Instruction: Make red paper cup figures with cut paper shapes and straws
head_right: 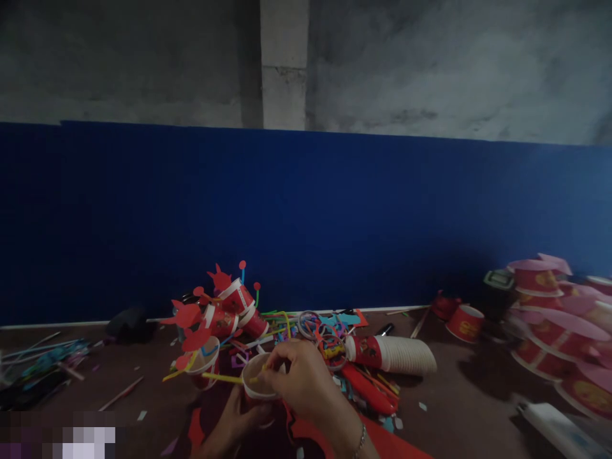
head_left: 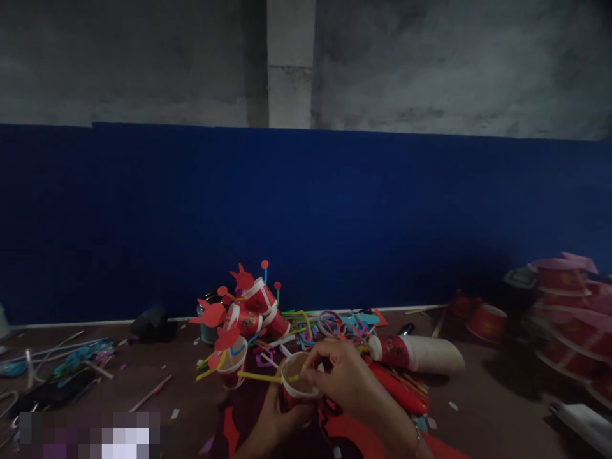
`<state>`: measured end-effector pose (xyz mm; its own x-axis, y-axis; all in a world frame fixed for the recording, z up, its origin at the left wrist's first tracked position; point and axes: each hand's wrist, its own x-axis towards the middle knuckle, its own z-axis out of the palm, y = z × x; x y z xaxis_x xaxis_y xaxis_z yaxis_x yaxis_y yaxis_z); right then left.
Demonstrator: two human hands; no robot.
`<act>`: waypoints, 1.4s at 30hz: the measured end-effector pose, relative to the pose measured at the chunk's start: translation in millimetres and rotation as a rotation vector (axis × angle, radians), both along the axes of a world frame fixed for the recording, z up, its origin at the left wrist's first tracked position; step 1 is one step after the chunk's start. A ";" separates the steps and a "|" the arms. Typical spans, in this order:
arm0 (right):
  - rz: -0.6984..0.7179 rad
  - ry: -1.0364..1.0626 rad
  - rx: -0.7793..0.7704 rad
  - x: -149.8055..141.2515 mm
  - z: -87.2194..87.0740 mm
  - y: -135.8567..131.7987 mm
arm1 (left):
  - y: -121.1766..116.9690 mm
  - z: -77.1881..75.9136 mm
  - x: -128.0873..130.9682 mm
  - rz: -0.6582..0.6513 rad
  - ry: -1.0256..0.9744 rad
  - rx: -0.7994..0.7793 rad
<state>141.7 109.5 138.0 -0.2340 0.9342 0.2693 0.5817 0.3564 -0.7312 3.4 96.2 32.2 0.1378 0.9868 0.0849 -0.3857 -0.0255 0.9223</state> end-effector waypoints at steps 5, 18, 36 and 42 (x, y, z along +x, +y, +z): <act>0.114 -0.022 0.039 1.7 2.5 1.4 | 3.9 -8.6 -0.9 0.097 -0.056 -0.053; -0.304 0.081 -0.051 28.3 -17.6 30.9 | 20.4 -11.9 3.3 0.267 -0.415 -0.233; -0.270 1.144 -0.357 -33.7 -52.8 32.2 | 18.5 -4.9 4.2 0.099 -0.227 -0.090; -0.253 0.953 -0.337 -25.0 -40.6 28.4 | 20.6 -7.8 2.8 0.098 -0.222 -0.024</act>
<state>116.7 137.9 97.5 0.1521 0.9873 -0.0449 -0.2599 -0.0038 -0.9656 6.2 116.7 24.4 0.0222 0.9966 0.0792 -0.5758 -0.0520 0.8159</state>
